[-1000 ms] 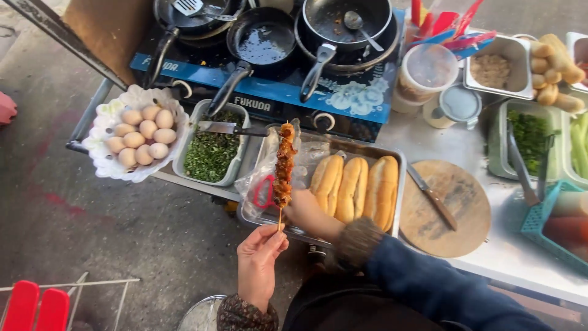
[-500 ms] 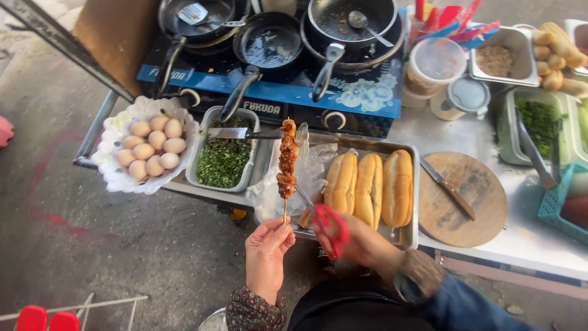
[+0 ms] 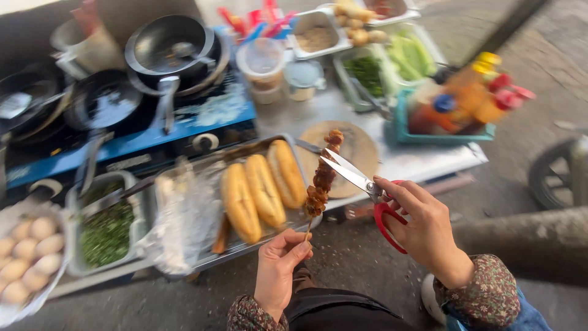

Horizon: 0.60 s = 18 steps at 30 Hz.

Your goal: Preparing baguettes by grilling meat skewers and stuffing them into the bread at a street food stall.

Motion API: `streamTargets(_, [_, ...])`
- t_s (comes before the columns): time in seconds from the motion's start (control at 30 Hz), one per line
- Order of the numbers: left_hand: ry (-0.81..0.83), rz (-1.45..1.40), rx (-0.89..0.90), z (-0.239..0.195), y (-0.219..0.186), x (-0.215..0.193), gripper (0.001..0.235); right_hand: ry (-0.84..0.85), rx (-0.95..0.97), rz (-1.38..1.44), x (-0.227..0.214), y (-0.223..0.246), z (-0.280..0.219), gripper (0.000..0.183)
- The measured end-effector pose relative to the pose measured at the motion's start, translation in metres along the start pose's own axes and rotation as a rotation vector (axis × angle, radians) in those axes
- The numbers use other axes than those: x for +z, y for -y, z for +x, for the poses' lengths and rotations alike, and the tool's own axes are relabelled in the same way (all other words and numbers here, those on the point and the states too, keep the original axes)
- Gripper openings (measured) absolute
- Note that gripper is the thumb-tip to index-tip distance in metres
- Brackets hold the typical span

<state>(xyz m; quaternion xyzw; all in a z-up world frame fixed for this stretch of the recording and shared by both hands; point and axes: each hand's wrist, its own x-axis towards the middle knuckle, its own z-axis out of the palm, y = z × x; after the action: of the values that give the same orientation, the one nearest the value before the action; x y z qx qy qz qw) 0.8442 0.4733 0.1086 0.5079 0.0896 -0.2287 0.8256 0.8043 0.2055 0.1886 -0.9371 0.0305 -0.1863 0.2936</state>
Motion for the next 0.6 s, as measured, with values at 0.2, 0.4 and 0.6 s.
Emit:
streamTargets(0.2, [0.238, 0.157, -0.067, -0.046, 0.064, 0.084, 0.012, -0.126, 0.153, -0.164, -0.081, -0.059, -0.123, 0.053])
streamTargets(0.4, [0.465, 0.208, -0.165, -0.109, 0.142, 0.161, 0.015, -0.256, 0.325, -0.321, -0.162, -0.09, -0.258, 0.049])
streamTargets(0.6, [0.88, 0.353, -0.316, -0.157, 0.187, 0.233, 0.01, -0.486, 0.548, -0.511, -0.227, -0.065, -0.388, 0.045])
